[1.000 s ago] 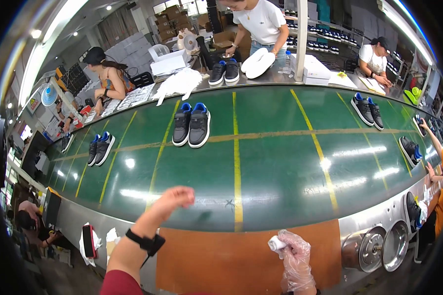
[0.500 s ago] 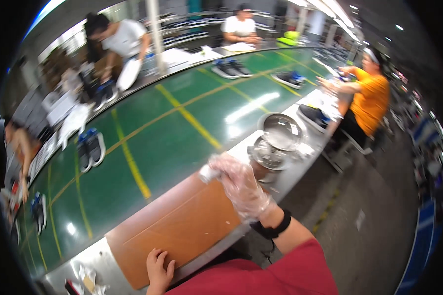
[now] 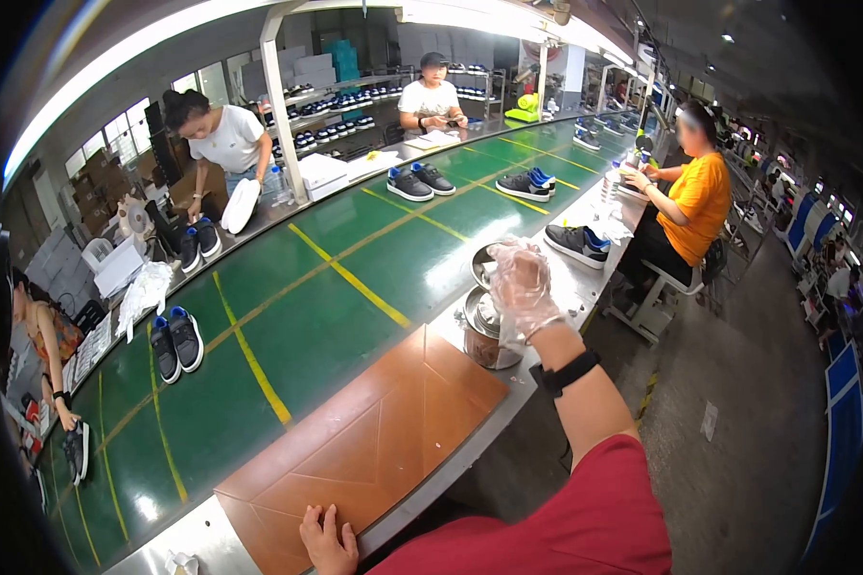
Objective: Cleaning and inspecting the soles of newly manufactured shoes on a conveyor belt in a factory finishing area.
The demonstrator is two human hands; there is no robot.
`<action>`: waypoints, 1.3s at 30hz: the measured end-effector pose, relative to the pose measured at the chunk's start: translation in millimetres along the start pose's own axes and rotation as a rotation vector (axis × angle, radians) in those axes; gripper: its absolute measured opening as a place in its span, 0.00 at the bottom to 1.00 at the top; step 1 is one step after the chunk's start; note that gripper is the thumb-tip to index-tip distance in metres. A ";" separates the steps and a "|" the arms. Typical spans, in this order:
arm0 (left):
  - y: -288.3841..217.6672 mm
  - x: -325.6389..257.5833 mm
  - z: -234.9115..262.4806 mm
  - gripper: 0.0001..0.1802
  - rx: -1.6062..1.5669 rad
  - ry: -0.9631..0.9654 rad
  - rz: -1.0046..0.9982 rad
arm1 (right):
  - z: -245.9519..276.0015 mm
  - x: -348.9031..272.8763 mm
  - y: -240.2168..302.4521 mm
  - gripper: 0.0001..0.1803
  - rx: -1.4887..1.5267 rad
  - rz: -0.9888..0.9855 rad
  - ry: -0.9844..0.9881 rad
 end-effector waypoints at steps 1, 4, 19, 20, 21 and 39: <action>-2.6 2.2 -2.8 0.22 0.001 -0.007 0.001 | 2.6 6.5 13.7 0.14 -0.082 0.014 -0.108; -4.1 1.6 -0.5 0.22 0.020 -0.035 -0.002 | -1.5 13.4 66.2 0.15 0.029 0.298 -0.219; 11.2 -6.7 2.3 0.21 0.007 -0.062 0.060 | -85.3 -110.0 222.8 0.15 0.753 0.200 0.308; 10.9 -8.9 5.5 0.20 0.040 -0.071 0.065 | -85.0 -108.9 227.3 0.15 0.777 0.200 0.286; 9.3 -9.5 3.6 0.20 0.023 -0.059 0.042 | -86.9 -109.0 227.3 0.14 0.798 0.195 0.264; 8.1 -3.0 5.6 0.21 0.029 -0.095 0.073 | -95.2 -101.1 229.3 0.13 0.846 0.199 0.170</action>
Point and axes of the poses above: each hand's wrist, its own x-axis towards the middle knuckle, its own z-axis out of the back of the hand, y = z × x, the point moved 2 cm from there along x, towards the middle knuckle, and after that the axes turned 15 degrees about z, right-handed, at the moved point
